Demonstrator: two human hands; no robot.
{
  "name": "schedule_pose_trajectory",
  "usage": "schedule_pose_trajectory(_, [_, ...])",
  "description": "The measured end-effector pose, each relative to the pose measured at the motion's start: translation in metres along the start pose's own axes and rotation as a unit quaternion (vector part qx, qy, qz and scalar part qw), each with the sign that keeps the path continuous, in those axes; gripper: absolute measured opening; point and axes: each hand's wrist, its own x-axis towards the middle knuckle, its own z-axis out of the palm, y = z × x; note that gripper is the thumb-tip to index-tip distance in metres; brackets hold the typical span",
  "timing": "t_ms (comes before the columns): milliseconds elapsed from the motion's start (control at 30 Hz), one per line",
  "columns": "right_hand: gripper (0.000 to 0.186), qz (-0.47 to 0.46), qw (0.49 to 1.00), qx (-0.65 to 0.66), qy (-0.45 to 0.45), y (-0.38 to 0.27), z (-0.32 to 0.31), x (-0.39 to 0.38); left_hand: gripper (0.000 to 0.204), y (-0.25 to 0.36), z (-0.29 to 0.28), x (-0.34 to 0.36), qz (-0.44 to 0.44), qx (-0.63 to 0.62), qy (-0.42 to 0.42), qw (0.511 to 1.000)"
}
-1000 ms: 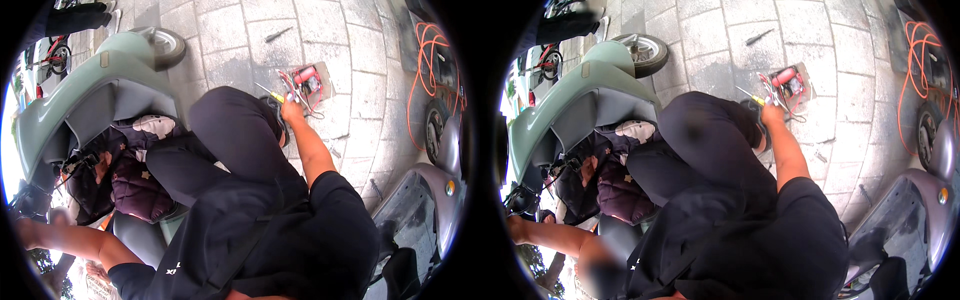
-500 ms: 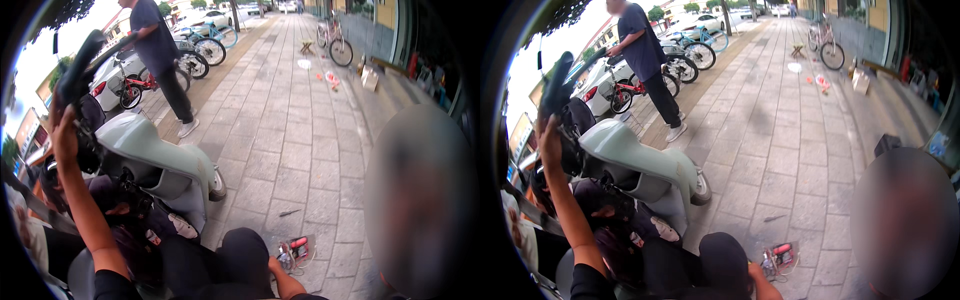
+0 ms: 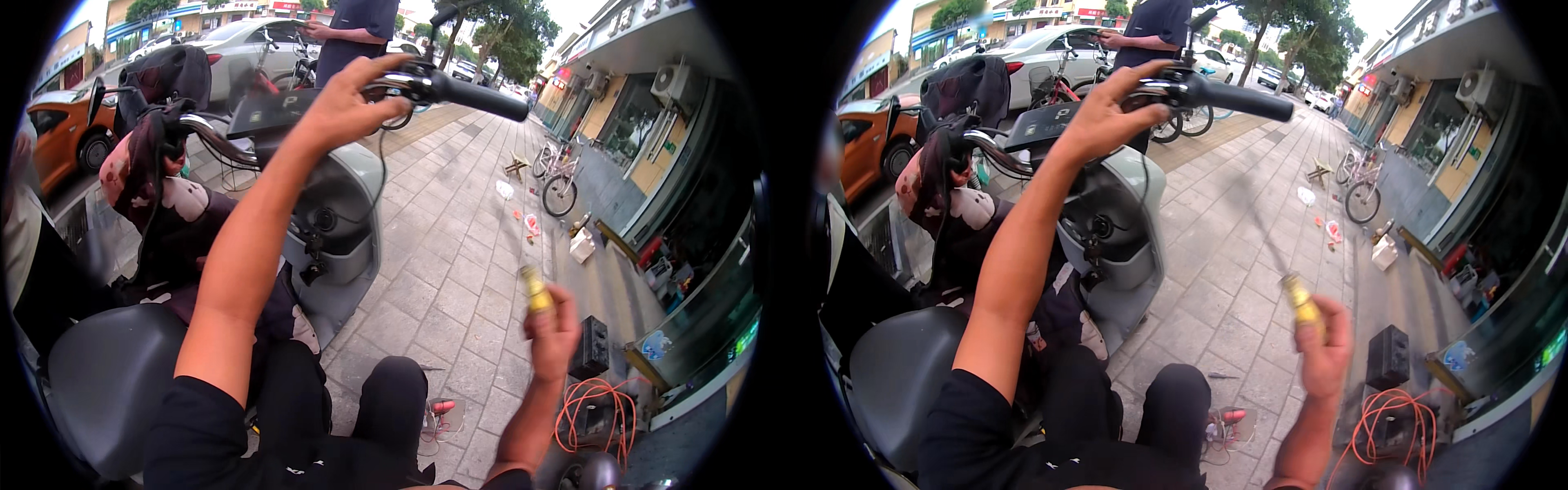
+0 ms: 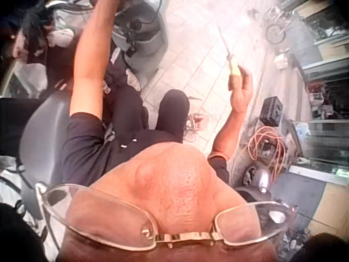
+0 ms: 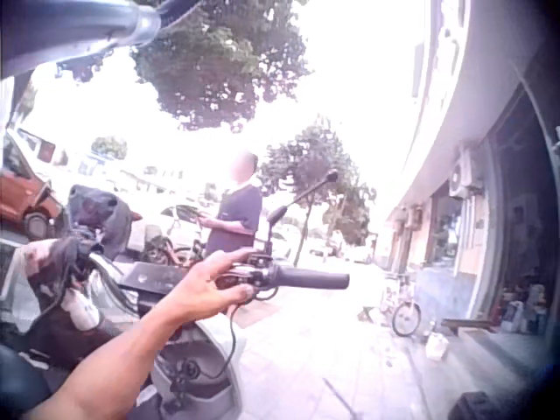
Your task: The person uses a screwdriver to loosen and tighten screws on the scooter's handlebar assembly. They remove a small black component, inspect it, and reattach it to the handlebar while standing on a sidewalk.
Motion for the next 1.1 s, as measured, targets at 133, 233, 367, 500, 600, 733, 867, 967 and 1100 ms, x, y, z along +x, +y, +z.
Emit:
schedule_pose_trajectory(133, [0.031, -0.256, 0.905, -0.334, 0.069, -0.119, 0.061, 0.069, 0.068, 0.004, 0.003, 0.001, 0.064, 0.067, 0.013, 0.996])
schedule_pose_trajectory(233, [0.031, -0.239, 0.878, -0.414, 0.028, -0.159, 0.114, 0.114, 0.068, 0.0, -0.005, -0.003, 0.057, 0.074, 0.016, 0.995])
schedule_pose_trajectory(367, [0.033, -0.166, 0.877, -0.452, -0.002, -0.175, 0.149, 0.15, 0.068, -0.002, -0.008, -0.004, 0.058, 0.088, 0.011, 0.994])
schedule_pose_trajectory(500, [0.035, -0.158, 0.874, -0.459, 0.018, -0.167, 0.154, 0.161, 0.068, 0.001, -0.003, -0.003, 0.041, 0.083, 0.007, 0.996])
schedule_pose_trajectory(600, [0.034, -0.138, 0.872, -0.467, 0.034, -0.169, 0.16, 0.156, 0.067, 0.002, -0.006, -0.005, 0.028, 0.084, 0.002, 0.996])
schedule_pose_trajectory(733, [0.033, -0.125, 0.869, -0.476, 0.038, -0.173, 0.166, 0.146, 0.067, 0.0, -0.007, -0.006, 0.038, 0.082, 0.004, 0.996])
schedule_pose_trajectory(867, [0.033, -0.154, 0.849, -0.504, 0.038, -0.178, 0.172, 0.145, 0.068, 0.004, -0.007, -0.005, 0.024, 0.085, -0.009, 0.996])
schedule_pose_trajectory(967, [0.033, -0.156, 0.844, -0.513, 0.029, -0.182, 0.184, 0.144, 0.068, 0.001, -0.008, -0.009, 0.018, 0.085, -0.004, 0.996])
schedule_pose_trajectory(1100, [0.034, -0.17, 0.835, -0.523, 0.033, -0.184, 0.184, 0.148, 0.068, 0.004, -0.008, -0.006, 0.011, 0.089, -0.006, 0.996])
